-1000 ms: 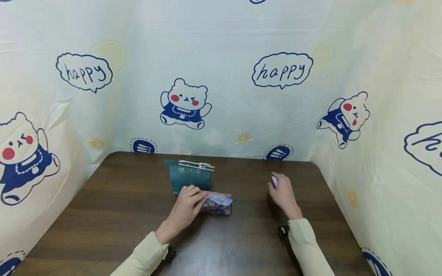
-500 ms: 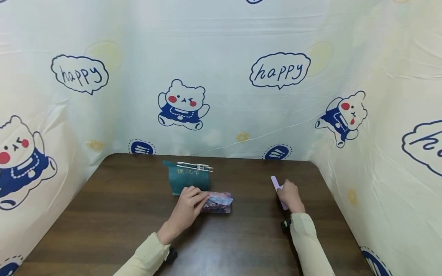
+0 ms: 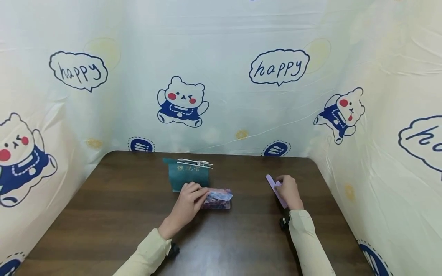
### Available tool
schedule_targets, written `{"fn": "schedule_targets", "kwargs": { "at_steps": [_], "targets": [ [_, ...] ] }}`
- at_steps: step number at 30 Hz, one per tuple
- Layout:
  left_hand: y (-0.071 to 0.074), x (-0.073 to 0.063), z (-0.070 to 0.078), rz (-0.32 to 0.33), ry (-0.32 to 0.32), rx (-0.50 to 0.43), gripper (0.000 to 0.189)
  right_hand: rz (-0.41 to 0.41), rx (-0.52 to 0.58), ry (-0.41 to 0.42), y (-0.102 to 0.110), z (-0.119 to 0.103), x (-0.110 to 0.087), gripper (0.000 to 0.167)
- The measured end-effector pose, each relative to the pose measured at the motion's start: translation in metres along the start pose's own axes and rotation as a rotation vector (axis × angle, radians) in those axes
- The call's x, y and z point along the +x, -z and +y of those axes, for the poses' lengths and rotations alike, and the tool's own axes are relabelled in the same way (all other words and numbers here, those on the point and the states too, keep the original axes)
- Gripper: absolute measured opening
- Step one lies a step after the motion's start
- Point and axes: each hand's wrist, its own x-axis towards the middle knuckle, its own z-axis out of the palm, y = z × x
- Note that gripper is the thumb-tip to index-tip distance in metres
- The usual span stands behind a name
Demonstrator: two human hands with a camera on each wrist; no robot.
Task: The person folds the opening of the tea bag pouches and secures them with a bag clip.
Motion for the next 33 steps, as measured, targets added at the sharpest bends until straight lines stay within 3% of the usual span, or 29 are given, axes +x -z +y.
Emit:
{"fn": "schedule_targets", "kwargs": {
  "at_steps": [5,11,16,22,29,33],
  "targets": [
    [0.0,0.001,-0.001,-0.014,0.017,0.003,0.015,0.014,0.082,0.062,0.0,-0.012,-0.005,0.04],
    [0.0,0.004,-0.002,-0.028,0.02,0.01,0.014,0.044,0.143,0.155,0.005,-0.033,-0.017,0.034],
    [-0.001,0.005,-0.003,-0.02,0.014,0.017,0.013,0.003,0.191,0.21,0.004,-0.05,-0.025,0.031],
    [-0.001,0.006,-0.005,-0.029,0.016,0.009,0.013,-0.037,0.274,0.388,-0.002,-0.07,-0.034,0.032],
    [-0.002,0.006,-0.007,-0.037,0.029,0.009,0.012,-0.075,0.402,0.493,-0.005,-0.09,-0.045,0.03],
    [-0.002,0.007,-0.008,-0.035,0.023,0.003,0.012,-0.065,0.421,0.535,-0.006,-0.095,-0.049,0.027]
  ]
}}
